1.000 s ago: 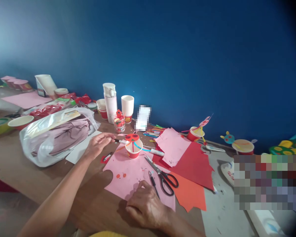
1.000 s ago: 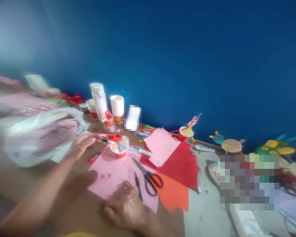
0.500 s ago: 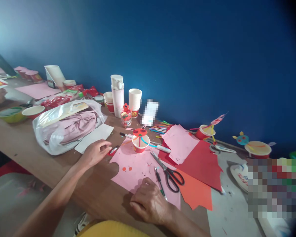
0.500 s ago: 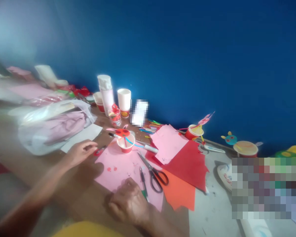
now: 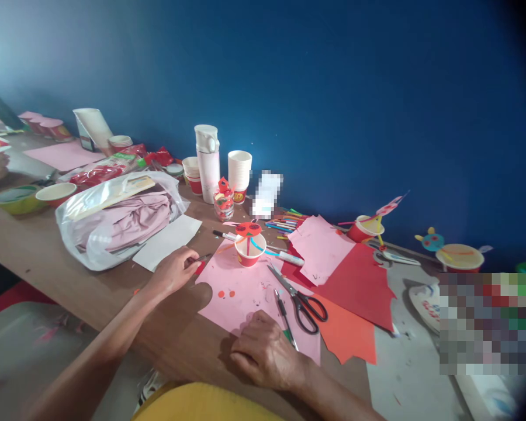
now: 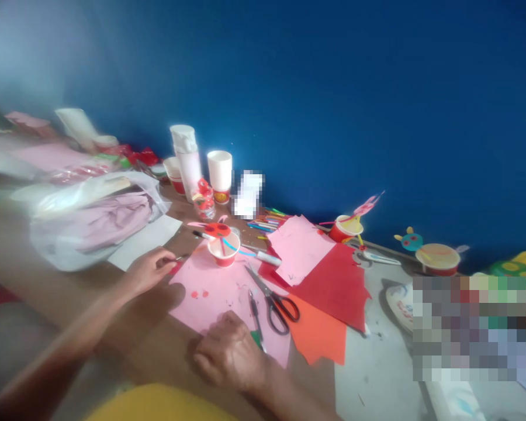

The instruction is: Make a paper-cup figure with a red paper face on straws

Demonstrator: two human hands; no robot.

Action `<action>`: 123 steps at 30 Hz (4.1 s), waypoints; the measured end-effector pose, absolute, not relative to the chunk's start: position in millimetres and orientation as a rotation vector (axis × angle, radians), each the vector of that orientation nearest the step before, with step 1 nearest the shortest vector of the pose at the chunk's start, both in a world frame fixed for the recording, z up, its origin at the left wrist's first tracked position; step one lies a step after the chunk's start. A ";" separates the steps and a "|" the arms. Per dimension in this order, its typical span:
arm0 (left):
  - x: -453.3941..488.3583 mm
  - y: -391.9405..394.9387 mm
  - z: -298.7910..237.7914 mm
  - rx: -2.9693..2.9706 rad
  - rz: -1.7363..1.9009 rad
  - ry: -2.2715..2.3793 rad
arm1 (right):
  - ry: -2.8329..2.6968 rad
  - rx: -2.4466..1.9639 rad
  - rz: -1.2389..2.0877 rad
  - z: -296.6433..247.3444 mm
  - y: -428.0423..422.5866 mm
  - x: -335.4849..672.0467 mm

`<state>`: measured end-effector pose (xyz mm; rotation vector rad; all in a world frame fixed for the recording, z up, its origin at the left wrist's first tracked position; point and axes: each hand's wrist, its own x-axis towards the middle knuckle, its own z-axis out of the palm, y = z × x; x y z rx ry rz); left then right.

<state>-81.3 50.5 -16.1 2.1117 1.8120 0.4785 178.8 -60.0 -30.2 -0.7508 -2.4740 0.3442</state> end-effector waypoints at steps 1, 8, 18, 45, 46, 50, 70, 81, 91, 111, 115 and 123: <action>-82.9 49.5 -14.8 2.091 0.500 1.815 | -2.476 -0.749 0.345 -30.4 -60.0 178.9; -88.4 47.3 -4.6 2.047 0.503 1.936 | -2.501 -0.734 0.303 -31.8 -60.1 178.4; -81.6 58.8 -17.2 2.225 0.473 1.980 | -2.529 -0.762 0.254 -35.8 -61.4 177.9; -91.2 42.6 -19.2 2.119 0.269 1.892 | -2.541 -0.744 0.131 -32.7 -60.8 178.7; -91.3 41.5 -18.9 2.121 0.255 1.894 | -2.535 -0.738 0.133 -31.2 -59.1 180.6; -90.1 37.7 -17.5 2.067 0.218 1.924 | -2.520 -0.945 0.177 -16.6 -43.6 200.6; -88.2 33.1 -14.1 1.972 0.188 1.868 | -2.305 -1.745 0.126 0.4 -37.6 256.0; -73.9 22.6 14.4 1.877 0.413 1.696 | -2.123 -1.620 0.272 -8.6 -44.7 265.8; 14.8 26.4 43.1 1.837 0.367 1.081 | -2.447 -1.643 0.507 -3.2 -62.0 265.3; 30.0 28.2 -2.3 1.586 0.259 0.916 | -2.563 -1.739 0.405 2.8 -67.3 254.4; 30.8 24.3 -6.3 1.688 0.272 0.876 | -2.584 -1.707 0.325 0.0 -69.9 250.4; 30.2 22.7 -10.3 1.823 0.307 0.963 | -2.632 -1.641 0.361 5.9 -72.3 249.3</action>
